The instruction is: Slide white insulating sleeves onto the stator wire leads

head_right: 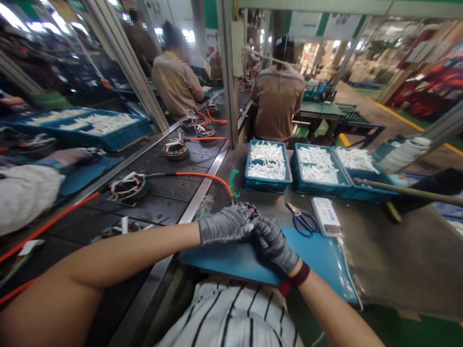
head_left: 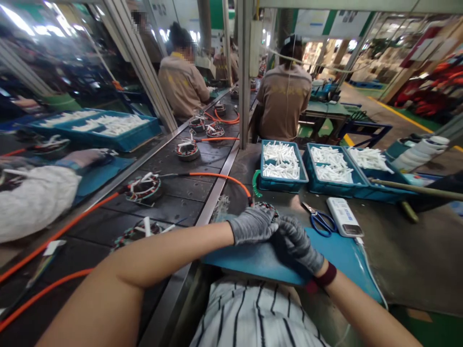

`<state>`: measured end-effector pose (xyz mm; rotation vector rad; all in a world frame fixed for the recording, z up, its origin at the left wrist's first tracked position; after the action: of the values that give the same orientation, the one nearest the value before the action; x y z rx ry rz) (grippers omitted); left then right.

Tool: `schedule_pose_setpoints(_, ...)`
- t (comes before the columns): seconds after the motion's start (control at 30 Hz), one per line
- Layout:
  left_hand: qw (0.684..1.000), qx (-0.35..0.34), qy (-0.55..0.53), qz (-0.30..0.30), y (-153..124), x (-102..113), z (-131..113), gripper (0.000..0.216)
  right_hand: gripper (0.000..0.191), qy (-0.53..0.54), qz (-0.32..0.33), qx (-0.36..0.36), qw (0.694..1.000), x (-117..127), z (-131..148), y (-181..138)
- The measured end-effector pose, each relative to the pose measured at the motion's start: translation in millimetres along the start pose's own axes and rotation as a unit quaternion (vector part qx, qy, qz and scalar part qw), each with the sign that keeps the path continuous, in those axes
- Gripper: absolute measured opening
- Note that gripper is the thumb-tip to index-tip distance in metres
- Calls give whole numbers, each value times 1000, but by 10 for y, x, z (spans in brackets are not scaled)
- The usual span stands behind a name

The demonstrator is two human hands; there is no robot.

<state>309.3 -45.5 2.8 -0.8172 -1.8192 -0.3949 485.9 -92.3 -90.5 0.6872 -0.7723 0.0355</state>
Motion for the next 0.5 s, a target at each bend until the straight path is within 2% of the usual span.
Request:
schedule_pose_setpoints(0.07, 997, -42, 48, 32, 22, 32, -47, 33, 32, 31, 48, 18, 998, 88, 149, -66)
schedule_pose_setpoints(0.13, 992, -81, 82, 52, 41, 30, -43, 32, 34, 59, 67, 19, 996, 130, 214, -79)
schedule_pose_setpoints(0.2, 985, -120, 115, 37, 74, -3, -6, 30, 30, 100, 77, 15, 992, 137, 207, -42)
schedule_pose_setpoints(0.3, 973, -172, 150, 20, 134, -47, 96, 28, 25, 190, 95, -49, 976, 122, 130, 92)
schedule_pose_setpoints(0.4, 968, -187, 166, 19, 158, 26, 241, 27, 34, 272, 101, -132, 948, 115, 106, 302)
schedule_pose_setpoints(0.43, 969, -185, 163, 17, 151, 68, 285, 29, 37, 294, 126, -142, 937, 105, 128, 379)
schedule_pose_setpoints(0.5, 973, -175, 148, 11, 114, 141, 349, 35, 43, 336, 217, -139, 906, 64, 198, 513)
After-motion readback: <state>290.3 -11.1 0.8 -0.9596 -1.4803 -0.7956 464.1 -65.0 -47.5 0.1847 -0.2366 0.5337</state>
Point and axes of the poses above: each hand's wrist, its own y-axis towards the middle knuckle, its own x-axis out of the back of the hand, z = x × y, the point moved 2 cm from there along y, towards the middle knuckle, and after that the axes turned 7 degrees about -y, right-handed, at the moved point
